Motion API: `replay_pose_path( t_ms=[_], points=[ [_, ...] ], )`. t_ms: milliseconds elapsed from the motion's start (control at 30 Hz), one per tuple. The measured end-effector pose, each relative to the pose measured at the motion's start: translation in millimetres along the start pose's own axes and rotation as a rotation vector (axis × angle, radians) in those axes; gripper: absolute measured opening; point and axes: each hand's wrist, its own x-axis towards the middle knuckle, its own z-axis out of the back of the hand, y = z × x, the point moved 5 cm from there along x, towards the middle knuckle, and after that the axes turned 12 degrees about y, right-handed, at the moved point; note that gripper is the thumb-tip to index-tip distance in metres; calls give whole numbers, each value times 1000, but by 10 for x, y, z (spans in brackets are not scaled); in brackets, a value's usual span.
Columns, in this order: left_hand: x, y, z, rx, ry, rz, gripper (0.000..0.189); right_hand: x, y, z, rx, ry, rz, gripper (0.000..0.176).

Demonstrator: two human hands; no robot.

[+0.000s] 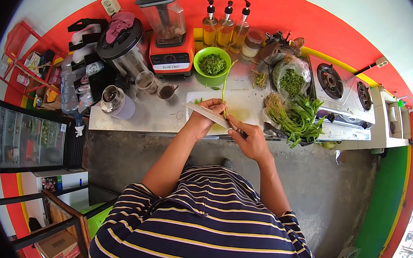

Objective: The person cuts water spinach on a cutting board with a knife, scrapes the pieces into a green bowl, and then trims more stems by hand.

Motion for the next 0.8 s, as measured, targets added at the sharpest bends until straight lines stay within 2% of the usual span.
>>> replay_pose_path(
  t_ms=[100, 433, 600, 800],
  points=[
    [-25, -19, -51, -13, -29, 28, 14, 5, 12, 23, -33, 18, -51, 46],
    [-29, -11, -37, -50, 44, 34, 16, 43, 26, 21, 36, -34, -12, 47],
    [-48, -146, -28, -48, -56, 5, 19, 51, 21, 15, 112, 0, -56, 46],
    [16, -175, 14, 35, -49, -8, 18, 52, -23, -13, 205, -22, -39, 46]
  ],
)
